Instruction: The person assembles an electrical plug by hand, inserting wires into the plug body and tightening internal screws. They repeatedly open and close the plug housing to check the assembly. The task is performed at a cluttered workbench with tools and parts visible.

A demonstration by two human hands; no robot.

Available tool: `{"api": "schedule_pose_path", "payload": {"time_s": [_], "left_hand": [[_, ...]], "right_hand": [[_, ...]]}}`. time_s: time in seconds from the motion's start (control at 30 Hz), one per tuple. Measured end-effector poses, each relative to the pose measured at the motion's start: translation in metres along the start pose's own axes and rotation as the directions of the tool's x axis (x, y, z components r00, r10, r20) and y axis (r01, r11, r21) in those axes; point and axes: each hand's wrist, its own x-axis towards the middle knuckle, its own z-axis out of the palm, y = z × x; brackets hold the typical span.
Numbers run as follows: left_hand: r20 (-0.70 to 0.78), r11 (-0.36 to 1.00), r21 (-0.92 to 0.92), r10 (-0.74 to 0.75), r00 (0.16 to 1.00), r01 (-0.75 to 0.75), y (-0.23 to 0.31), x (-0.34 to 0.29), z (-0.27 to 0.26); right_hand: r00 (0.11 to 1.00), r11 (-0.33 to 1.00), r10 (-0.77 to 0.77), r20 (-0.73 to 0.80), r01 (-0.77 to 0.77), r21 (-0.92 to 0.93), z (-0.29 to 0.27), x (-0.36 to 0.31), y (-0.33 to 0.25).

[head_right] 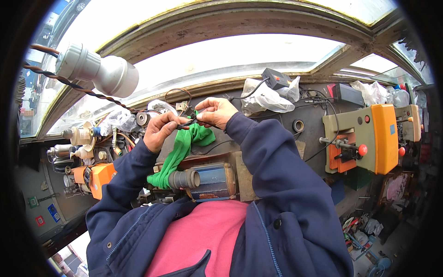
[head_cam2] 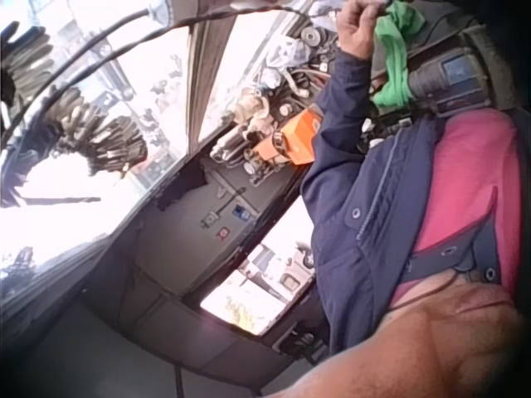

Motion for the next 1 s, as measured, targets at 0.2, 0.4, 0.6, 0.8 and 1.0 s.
{"api": "schedule_pose_path", "payload": {"time_s": [0.2, 0.4, 0.6, 0.8, 1.0], "left_hand": [[0.009, 0.998, 0.066, -0.014, 1.0, 0.014, -0.001, 0.0, 0.001], [-0.02, 0.989, 0.147, 0.009, 1.0, -0.006, 0.004, -0.002, 0.006], [-0.011, 0.958, 0.262, 0.12, 0.993, -0.113, 0.009, -0.002, 0.013], [-0.105, 0.995, 0.065, -0.075, 0.992, 0.082, 0.005, -0.004, 0.014], [-0.127, 0.995, 0.027, -0.091, 0.988, 0.095, -0.003, -0.004, 0.015]], "right_hand": [[0.992, 0.994, -0.107, -0.066, 0.108, 0.0, 0.001, 0.0, 0.0], [0.971, 0.977, -0.209, -0.114, 0.212, 0.012, 0.001, 0.001, 0.003], [0.952, 0.97, -0.23, -0.201, 0.241, 0.033, 0.003, 0.003, 0.006], [0.94, 0.958, -0.238, -0.247, 0.269, 0.103, -0.003, 0.008, 0.012], [0.931, 0.934, -0.292, -0.216, 0.327, 0.145, -0.009, 0.011, 0.015]]}}
